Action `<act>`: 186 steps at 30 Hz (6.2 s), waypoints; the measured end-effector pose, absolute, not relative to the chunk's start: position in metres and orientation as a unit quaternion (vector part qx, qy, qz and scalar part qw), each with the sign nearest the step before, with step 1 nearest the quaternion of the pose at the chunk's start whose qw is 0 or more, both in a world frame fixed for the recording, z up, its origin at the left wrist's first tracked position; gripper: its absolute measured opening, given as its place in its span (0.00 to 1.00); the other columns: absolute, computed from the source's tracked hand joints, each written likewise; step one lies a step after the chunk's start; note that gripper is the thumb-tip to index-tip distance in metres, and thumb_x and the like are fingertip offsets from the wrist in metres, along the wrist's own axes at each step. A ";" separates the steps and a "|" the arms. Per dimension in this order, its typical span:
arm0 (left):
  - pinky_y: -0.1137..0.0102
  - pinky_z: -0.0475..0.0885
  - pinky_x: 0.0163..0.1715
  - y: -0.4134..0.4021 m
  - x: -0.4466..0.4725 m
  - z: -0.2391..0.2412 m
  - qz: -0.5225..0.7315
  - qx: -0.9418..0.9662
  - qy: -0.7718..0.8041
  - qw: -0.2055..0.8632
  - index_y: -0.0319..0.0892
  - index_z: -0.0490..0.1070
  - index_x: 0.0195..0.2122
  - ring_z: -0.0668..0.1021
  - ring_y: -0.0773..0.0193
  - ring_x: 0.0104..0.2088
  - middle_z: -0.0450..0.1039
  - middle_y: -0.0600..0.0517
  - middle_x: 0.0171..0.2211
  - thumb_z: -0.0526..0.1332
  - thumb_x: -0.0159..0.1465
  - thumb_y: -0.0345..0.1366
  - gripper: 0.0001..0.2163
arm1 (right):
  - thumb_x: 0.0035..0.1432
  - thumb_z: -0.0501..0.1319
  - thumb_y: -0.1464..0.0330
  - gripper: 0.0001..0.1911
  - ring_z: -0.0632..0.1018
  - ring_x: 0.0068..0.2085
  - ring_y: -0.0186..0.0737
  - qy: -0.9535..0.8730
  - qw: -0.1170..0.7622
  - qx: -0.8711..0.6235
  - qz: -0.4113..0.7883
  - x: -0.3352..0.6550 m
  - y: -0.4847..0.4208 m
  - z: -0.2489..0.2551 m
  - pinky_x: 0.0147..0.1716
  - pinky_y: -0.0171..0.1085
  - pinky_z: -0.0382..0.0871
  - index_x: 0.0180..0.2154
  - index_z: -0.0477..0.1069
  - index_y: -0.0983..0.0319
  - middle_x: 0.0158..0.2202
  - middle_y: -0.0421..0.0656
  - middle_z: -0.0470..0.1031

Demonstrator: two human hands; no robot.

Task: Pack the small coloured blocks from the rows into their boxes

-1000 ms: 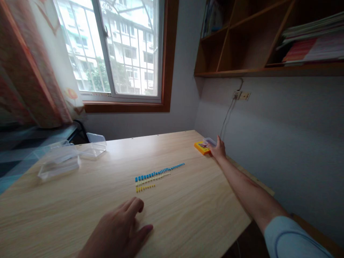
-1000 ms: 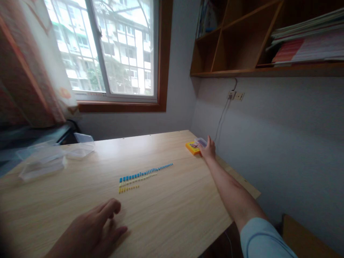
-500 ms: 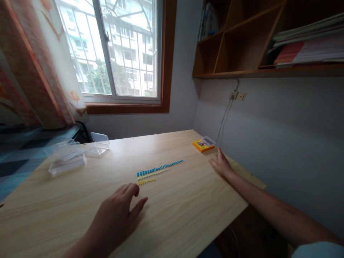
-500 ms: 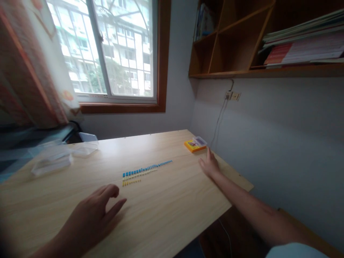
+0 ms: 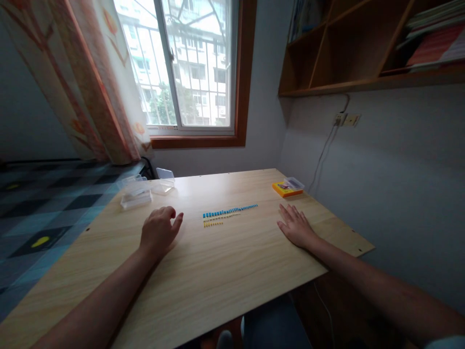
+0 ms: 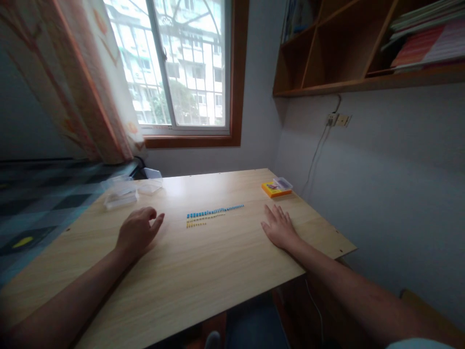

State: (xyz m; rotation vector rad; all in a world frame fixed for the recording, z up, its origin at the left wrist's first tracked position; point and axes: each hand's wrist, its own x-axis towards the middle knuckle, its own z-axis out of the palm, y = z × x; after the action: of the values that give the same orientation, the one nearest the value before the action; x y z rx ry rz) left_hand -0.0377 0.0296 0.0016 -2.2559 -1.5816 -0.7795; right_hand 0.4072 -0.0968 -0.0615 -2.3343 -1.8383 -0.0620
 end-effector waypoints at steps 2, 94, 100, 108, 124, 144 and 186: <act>0.63 0.66 0.36 0.033 -0.039 -0.002 -0.265 -0.773 -0.561 0.132 0.45 0.62 0.29 0.75 0.52 0.35 0.72 0.46 0.30 0.50 0.67 0.47 0.14 | 0.71 0.47 0.56 0.36 0.49 0.74 0.55 -0.627 0.077 -0.775 -0.017 0.404 -0.099 -0.059 0.70 0.55 0.43 0.74 0.43 0.60 0.75 0.54 0.45; 0.45 0.53 0.60 0.125 -0.085 -0.002 -0.176 -0.559 -0.795 0.159 0.36 0.77 0.48 0.70 0.38 0.56 0.75 0.33 0.52 0.53 0.62 0.32 0.17 | 0.71 0.47 0.56 0.36 0.50 0.73 0.54 -0.632 0.108 -0.765 0.061 0.346 -0.020 -0.050 0.68 0.59 0.38 0.74 0.39 0.54 0.74 0.53 0.48; 0.51 0.57 0.55 0.112 -0.079 0.003 -0.196 -0.594 -0.759 0.180 0.37 0.77 0.47 0.71 0.41 0.51 0.76 0.36 0.48 0.55 0.62 0.29 0.15 | 0.70 0.47 0.56 0.36 0.50 0.73 0.55 -0.630 0.109 -0.767 0.061 0.346 -0.021 -0.046 0.68 0.59 0.38 0.74 0.39 0.55 0.74 0.54 0.47; 0.58 0.62 0.46 0.069 -0.055 0.002 -0.251 -0.653 -0.685 0.204 0.38 0.76 0.47 0.74 0.45 0.46 0.77 0.39 0.45 0.51 0.67 0.30 0.15 | 0.70 0.48 0.56 0.37 0.50 0.73 0.56 -0.627 0.125 -0.767 0.057 0.346 -0.022 -0.046 0.68 0.59 0.38 0.74 0.40 0.56 0.74 0.55 0.47; 0.58 0.68 0.42 -0.080 0.055 0.031 -0.225 -0.921 -0.304 0.090 0.46 0.78 0.44 0.77 0.55 0.39 0.81 0.50 0.40 0.56 0.65 0.24 0.14 | 0.72 0.57 0.61 0.24 0.70 0.62 0.52 -0.551 0.316 -0.772 0.036 0.371 0.030 -0.057 0.61 0.56 0.64 0.65 0.62 0.59 0.65 0.52 0.65; 0.68 0.78 0.38 -0.115 0.062 0.027 -0.042 -0.965 -0.202 -0.164 0.44 0.78 0.45 0.81 0.59 0.35 0.79 0.49 0.37 0.59 0.57 0.25 0.17 | 0.61 0.56 0.72 0.14 0.67 0.64 0.52 -0.714 0.529 -0.454 -0.071 0.324 -0.033 0.014 0.63 0.55 0.61 0.41 0.81 0.58 0.58 0.49 0.73; 0.60 0.71 0.59 0.042 -0.020 -0.021 -0.234 -0.817 -0.526 -0.027 0.43 0.81 0.48 0.78 0.52 0.53 0.77 0.44 0.53 0.56 0.65 0.43 0.17 | 0.53 0.57 0.81 0.14 0.73 0.32 0.39 -0.761 0.568 -0.309 -0.058 0.316 -0.054 0.020 0.35 0.40 0.68 0.25 0.75 0.59 0.27 0.41 0.75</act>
State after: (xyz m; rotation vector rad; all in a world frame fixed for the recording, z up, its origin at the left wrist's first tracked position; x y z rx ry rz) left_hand -0.0203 0.0422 -0.0209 -2.6133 -1.6810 -0.7498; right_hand 0.3159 -0.0538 0.0198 -0.7270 -1.7877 -0.1351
